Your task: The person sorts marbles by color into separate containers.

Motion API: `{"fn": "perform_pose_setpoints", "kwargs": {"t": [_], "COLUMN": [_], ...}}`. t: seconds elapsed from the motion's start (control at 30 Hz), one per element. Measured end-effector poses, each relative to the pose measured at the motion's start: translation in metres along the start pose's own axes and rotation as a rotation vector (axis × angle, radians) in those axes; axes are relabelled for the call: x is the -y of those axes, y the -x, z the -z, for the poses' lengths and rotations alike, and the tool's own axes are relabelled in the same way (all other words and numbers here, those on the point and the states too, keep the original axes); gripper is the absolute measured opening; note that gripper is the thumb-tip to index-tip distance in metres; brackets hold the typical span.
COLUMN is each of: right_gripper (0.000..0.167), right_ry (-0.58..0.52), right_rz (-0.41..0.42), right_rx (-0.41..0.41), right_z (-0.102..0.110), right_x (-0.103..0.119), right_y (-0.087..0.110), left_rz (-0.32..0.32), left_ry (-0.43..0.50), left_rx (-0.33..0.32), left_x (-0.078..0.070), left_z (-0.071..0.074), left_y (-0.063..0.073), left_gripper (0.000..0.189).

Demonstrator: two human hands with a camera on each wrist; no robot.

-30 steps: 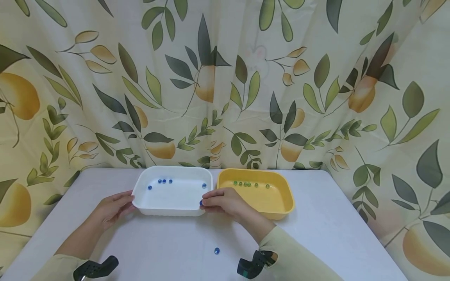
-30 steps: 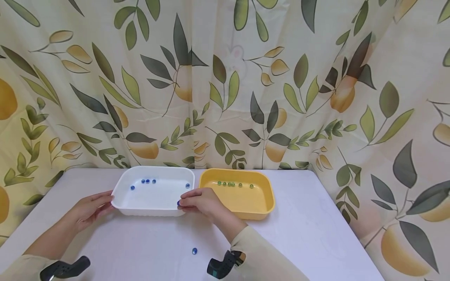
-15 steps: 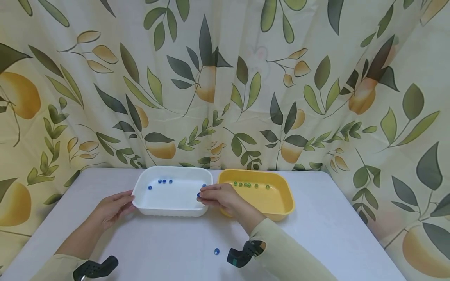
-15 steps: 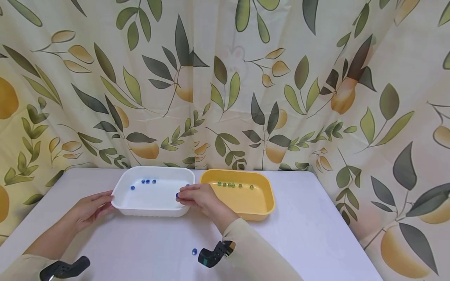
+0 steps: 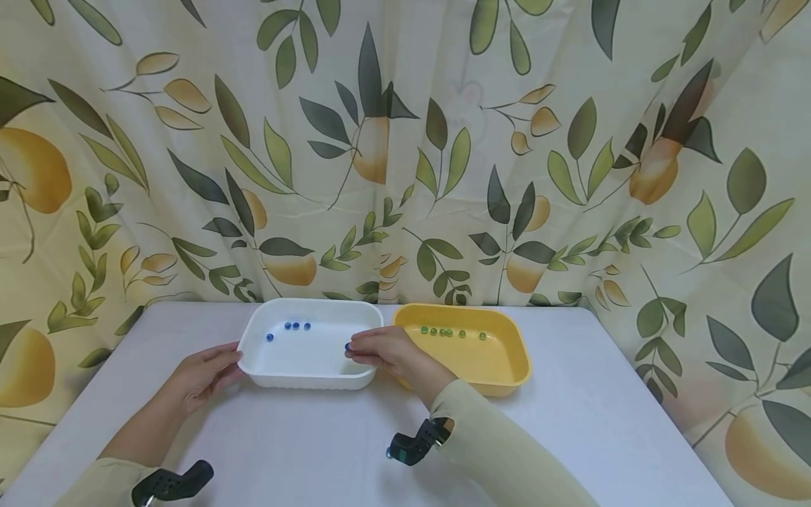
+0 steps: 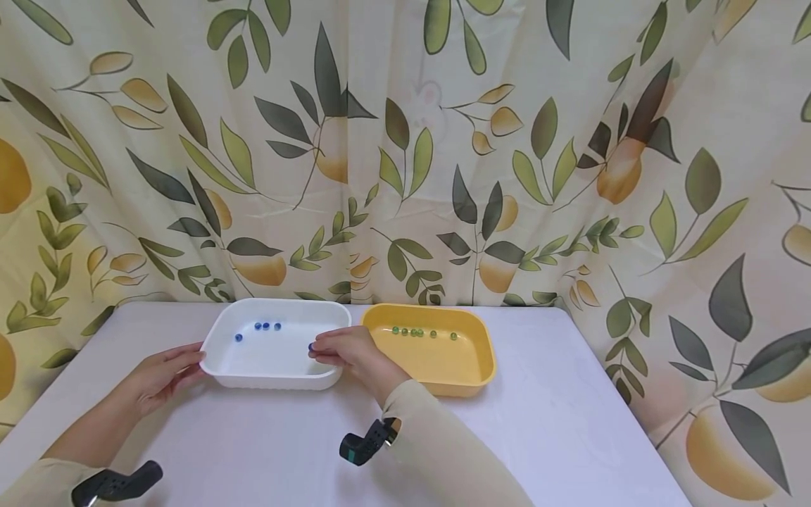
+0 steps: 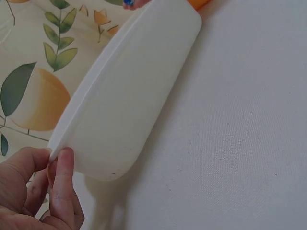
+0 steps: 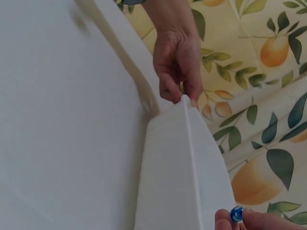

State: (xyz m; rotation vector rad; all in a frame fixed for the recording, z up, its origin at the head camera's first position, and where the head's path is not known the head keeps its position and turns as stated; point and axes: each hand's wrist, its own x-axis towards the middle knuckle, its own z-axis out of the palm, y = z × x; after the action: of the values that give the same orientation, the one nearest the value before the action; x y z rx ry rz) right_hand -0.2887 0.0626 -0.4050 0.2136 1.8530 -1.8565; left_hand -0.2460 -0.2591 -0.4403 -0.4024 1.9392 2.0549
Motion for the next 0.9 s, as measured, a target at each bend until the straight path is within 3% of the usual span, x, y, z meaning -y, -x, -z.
{"fn": "perform_pose_setpoints", "kwargs": {"t": [0.3, 0.6, 0.9], "right_gripper": [0.029, 0.025, 0.026], "right_ry": [0.068, 0.057, -0.040], "right_rz": [-0.050, -0.092, -0.110], "right_rx": [-0.059, -0.095, -0.132], "right_z": [-0.008, -0.012, -0.012], "right_x": [0.006, 0.012, 0.013], "right_y": [-0.012, -0.025, -0.028], "left_rz": [0.001, 0.001, 0.005], "left_ry": [0.011, 0.028, 0.043], "left_rx": [0.009, 0.015, 0.019], "left_x": [0.000, 0.001, 0.002], "left_z": [0.002, 0.003, 0.005], "left_y": [-0.001, -0.002, -0.002], "left_gripper": [0.060, 0.057, 0.052]}}
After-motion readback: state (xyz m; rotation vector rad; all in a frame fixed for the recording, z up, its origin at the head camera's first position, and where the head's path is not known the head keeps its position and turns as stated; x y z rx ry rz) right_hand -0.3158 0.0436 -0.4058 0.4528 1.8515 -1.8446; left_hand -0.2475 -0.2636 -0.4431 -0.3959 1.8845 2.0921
